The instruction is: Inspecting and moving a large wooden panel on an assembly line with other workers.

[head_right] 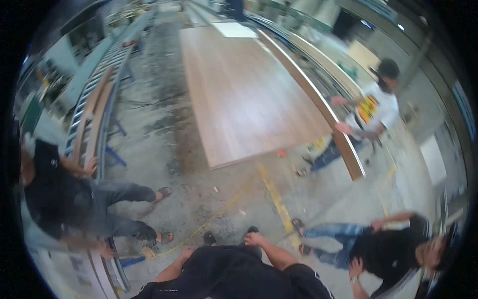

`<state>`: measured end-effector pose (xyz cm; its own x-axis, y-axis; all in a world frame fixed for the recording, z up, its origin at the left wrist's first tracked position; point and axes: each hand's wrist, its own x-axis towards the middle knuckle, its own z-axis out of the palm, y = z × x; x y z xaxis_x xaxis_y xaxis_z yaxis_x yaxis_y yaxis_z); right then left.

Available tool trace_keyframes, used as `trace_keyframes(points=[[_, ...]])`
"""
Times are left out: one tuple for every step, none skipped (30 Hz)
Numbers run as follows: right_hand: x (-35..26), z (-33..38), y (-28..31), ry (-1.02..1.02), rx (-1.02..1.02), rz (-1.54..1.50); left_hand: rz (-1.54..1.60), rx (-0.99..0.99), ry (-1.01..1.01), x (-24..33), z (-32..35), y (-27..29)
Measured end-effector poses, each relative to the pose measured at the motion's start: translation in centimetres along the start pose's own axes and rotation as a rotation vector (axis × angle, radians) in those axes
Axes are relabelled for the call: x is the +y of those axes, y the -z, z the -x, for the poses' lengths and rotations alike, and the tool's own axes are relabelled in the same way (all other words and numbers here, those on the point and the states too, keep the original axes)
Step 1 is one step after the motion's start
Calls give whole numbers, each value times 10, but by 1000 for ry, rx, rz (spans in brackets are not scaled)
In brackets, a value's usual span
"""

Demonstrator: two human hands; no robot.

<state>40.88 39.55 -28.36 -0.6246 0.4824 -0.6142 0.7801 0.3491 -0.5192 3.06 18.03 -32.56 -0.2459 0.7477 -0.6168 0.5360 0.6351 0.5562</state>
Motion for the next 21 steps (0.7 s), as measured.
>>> trace_keyframes(points=[[-12, -3, 10, -15, 23, -53, -50, -37, -30, 8, -9, 10], [-23, -1, 15, -52, 40, -85, 117, -74, 71, 20, -13, 17], [-34, 2, 19, -87, 55, -115, 284, -111, 181, 31, -17, 21], [-44, 2, 20, -110, 70, -143, 254, -135, 170, 37, -19, 24], [-53, 2, 18, -75, 68, -159, 289, -119, 153, 42, -23, 26], [-60, 2, 18, -40, 70, -172, 325, -102, 133, 49, -26, 26], [-64, 4, 21, -69, 86, -190, 306, -131, 118, 62, -27, 25], [-69, 8, 23, -79, 78, -216, 338, -108, 79, 74, -25, 24], [-77, 9, 22, -85, 65, -242, 372, -82, 44, 82, -21, 25], [-84, 10, 20, -55, 87, -175, 342, -118, 18, 82, -23, 28], [-91, 9, 20, -28, 101, -100, 364, -105, 5, 72, -21, 29], [-92, 5, 17, -31, 68, -149, 375, -109, -22, 70, -20, 28], [-89, 1, 13, -31, 37, -197, 431, -130, -113, 68, -15, 29], [-85, 2, 11, -66, 61, -232, 488, -144, -179, 61, -13, 32], [-89, 4, 14, -89, 48, -239, 466, -170, -195, 52, -17, 33], [-94, 6, 19, -103, 33, -242, 424, -182, -188, 43, -24, 34], [-95, 10, 26, -109, 51, -253, 387, -186, -179, 40, -33, 36], [-95, 15, 29, -93, 82, -227, 389, -179, -180, 34, -34, 33], [-97, 19, 30, -71, 110, -199, 447, -126, -130, 27, -32, 31], [-93, 22, 25, -67, 111, -202, 498, -82, -82, 28, -29, 30], [-90, 25, 20, -95, 148, -212, 495, -73, -77, 27, -25, 34]])
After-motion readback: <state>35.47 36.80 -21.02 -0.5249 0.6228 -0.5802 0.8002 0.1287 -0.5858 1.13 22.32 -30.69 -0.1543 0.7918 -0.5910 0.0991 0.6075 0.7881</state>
